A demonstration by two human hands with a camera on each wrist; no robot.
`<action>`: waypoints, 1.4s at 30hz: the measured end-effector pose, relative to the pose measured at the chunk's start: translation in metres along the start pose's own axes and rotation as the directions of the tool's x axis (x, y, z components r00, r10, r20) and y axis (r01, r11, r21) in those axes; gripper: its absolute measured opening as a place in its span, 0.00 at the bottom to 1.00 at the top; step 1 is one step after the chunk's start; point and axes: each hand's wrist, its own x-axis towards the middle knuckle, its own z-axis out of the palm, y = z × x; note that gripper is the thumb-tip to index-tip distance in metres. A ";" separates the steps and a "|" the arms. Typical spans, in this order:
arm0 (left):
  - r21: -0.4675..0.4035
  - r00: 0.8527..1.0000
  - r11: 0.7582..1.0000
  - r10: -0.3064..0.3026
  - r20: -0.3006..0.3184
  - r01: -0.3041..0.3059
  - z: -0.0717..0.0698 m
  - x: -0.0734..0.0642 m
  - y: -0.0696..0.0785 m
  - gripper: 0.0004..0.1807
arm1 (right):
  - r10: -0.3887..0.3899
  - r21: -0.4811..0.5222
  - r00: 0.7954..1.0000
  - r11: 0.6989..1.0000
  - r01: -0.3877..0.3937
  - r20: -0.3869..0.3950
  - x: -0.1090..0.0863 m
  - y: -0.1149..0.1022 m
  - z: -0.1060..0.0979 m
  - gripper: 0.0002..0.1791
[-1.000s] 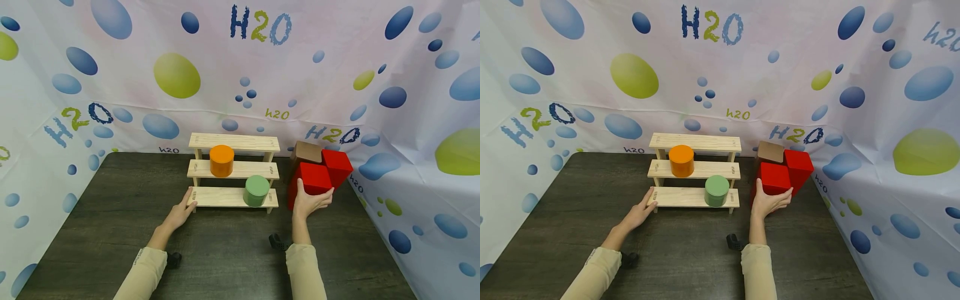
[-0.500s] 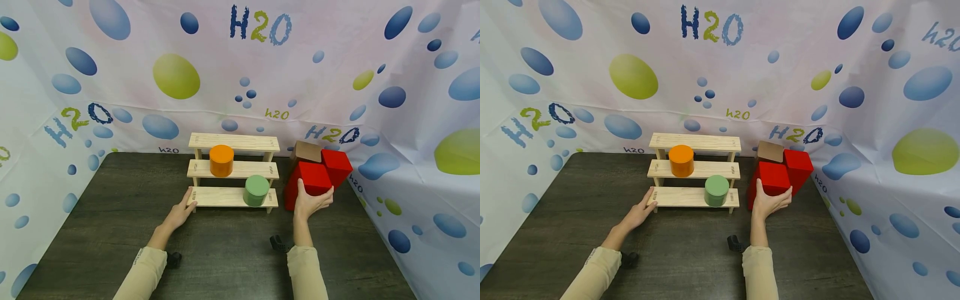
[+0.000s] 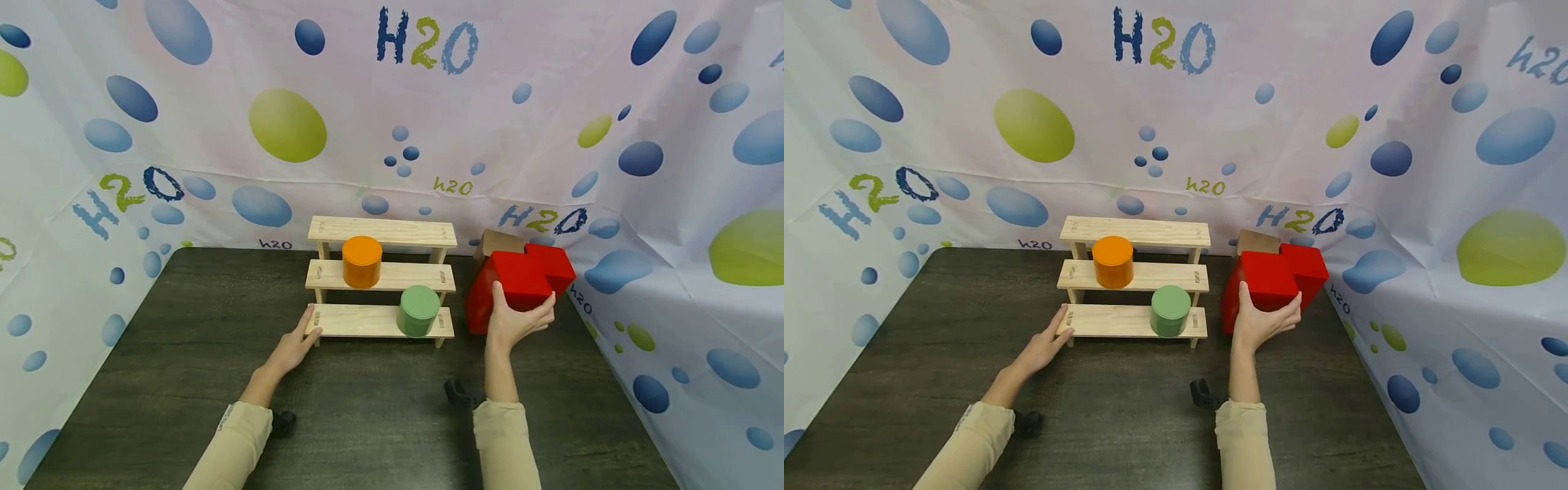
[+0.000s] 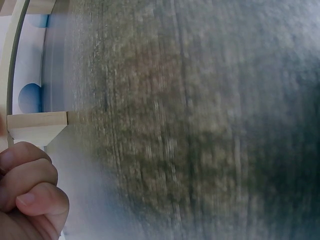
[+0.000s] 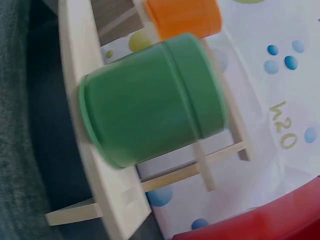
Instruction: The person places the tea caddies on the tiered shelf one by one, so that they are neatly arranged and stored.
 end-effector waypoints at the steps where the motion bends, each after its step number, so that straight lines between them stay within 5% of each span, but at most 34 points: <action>1: 0.000 1.000 1.000 -0.002 -0.001 0.002 0.000 0.000 0.000 0.38 | -0.009 0.007 1.000 1.000 0.009 0.001 0.000 -0.002 0.000 0.51; 12: -0.018 0.999 0.999 0.039 -0.021 -0.039 0.001 0.003 -0.007 0.41 | -0.050 0.086 0.997 0.995 0.045 0.057 0.004 -0.027 -0.002 0.49; 19: -0.012 1.000 1.000 -0.013 -0.002 0.013 -0.001 -0.002 0.001 0.37 | -0.079 0.188 0.992 0.980 0.060 0.096 0.005 -0.041 -0.004 0.47; 26: 0.006 1.000 1.000 0.000 -0.005 0.000 0.001 0.001 -0.003 0.37 | -0.117 0.253 0.984 0.964 0.081 0.132 0.008 -0.052 -0.002 0.47; 42: -0.012 1.000 1.000 0.002 -0.005 -0.002 0.000 -0.001 -0.002 0.38 | -0.216 0.283 0.958 0.946 0.157 0.189 0.011 -0.070 0.011 0.47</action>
